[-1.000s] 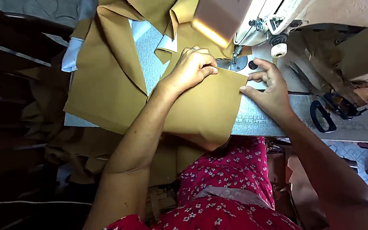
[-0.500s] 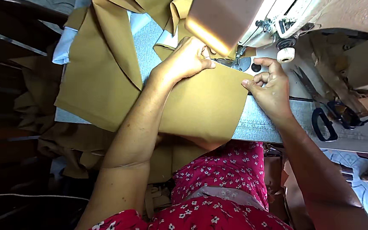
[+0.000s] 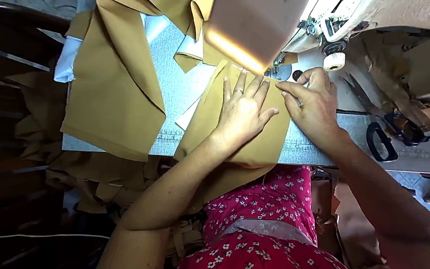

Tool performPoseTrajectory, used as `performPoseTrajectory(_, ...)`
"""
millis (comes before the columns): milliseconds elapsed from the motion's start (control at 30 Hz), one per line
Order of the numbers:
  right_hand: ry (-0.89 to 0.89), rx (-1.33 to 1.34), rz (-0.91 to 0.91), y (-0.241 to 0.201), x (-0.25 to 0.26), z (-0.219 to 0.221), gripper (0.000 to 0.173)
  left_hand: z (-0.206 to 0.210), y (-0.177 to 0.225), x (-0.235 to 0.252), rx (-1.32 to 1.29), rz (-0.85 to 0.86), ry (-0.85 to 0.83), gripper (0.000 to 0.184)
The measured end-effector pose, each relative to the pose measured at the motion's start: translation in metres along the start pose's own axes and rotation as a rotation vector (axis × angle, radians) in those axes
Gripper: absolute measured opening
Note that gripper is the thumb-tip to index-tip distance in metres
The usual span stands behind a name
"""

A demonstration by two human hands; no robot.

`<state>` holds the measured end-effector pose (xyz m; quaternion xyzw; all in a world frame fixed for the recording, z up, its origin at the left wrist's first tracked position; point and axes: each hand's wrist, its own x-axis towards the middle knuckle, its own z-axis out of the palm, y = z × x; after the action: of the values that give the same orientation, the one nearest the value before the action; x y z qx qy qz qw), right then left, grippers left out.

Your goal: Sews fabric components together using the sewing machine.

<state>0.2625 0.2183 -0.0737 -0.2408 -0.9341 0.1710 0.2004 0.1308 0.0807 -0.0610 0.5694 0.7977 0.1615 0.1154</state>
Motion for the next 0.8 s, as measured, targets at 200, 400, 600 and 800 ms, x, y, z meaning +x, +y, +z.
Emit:
performPoseTrajectory(200, -0.001, -0.057, 0.066, 0.005, 0.011, 0.004, 0.03, 0.003, -0.022, 0.025, -0.021, 0.052, 0.0, 0.08)
performPoseTrajectory(400, 0.02, -0.086, 0.08, 0.005, 0.013, 0.006, 0.031, 0.003, -0.024, 0.03, 0.008, 0.048, 0.001, 0.085)
performPoseTrajectory(600, 0.029, -0.107, 0.076, 0.008, 0.016, 0.005, 0.032, 0.003, -0.023, 0.031, 0.055, 0.048, 0.0, 0.091)
performPoseTrajectory(800, 0.015, -0.108, 0.115, 0.017, 0.036, 0.011, 0.032, 0.002, -0.03, 0.051, 0.068, 0.006, -0.031, 0.093)
